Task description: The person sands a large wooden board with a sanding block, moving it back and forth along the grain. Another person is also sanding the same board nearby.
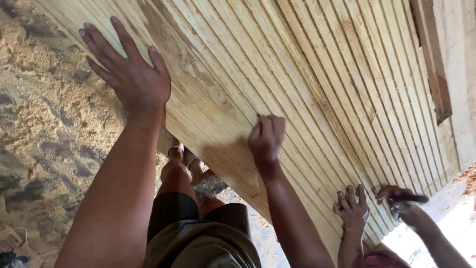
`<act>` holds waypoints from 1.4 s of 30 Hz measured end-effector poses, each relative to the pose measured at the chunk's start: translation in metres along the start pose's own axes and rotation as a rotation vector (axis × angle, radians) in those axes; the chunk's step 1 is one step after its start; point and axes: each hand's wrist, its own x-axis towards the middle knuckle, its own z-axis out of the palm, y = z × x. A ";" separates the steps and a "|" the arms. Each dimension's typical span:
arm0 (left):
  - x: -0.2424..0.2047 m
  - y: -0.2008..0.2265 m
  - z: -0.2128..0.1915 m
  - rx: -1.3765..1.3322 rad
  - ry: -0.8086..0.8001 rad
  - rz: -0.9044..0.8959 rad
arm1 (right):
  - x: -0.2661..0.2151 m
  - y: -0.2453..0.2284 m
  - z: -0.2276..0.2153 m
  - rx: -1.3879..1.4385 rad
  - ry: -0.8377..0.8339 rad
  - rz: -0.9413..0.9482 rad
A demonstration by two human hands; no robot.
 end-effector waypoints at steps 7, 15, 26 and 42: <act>0.003 0.002 -0.004 -0.010 -0.038 -0.018 | 0.007 0.001 0.021 0.007 -0.043 -0.023; 0.006 0.005 -0.005 0.010 -0.045 -0.027 | 0.014 -0.005 0.023 0.022 -0.063 0.013; 0.000 0.006 -0.012 -0.019 -0.028 -0.022 | 0.011 -0.007 0.003 0.013 -0.030 0.041; 0.005 0.010 -0.014 -0.018 -0.046 -0.070 | 0.044 -0.024 0.047 0.126 -0.020 -0.043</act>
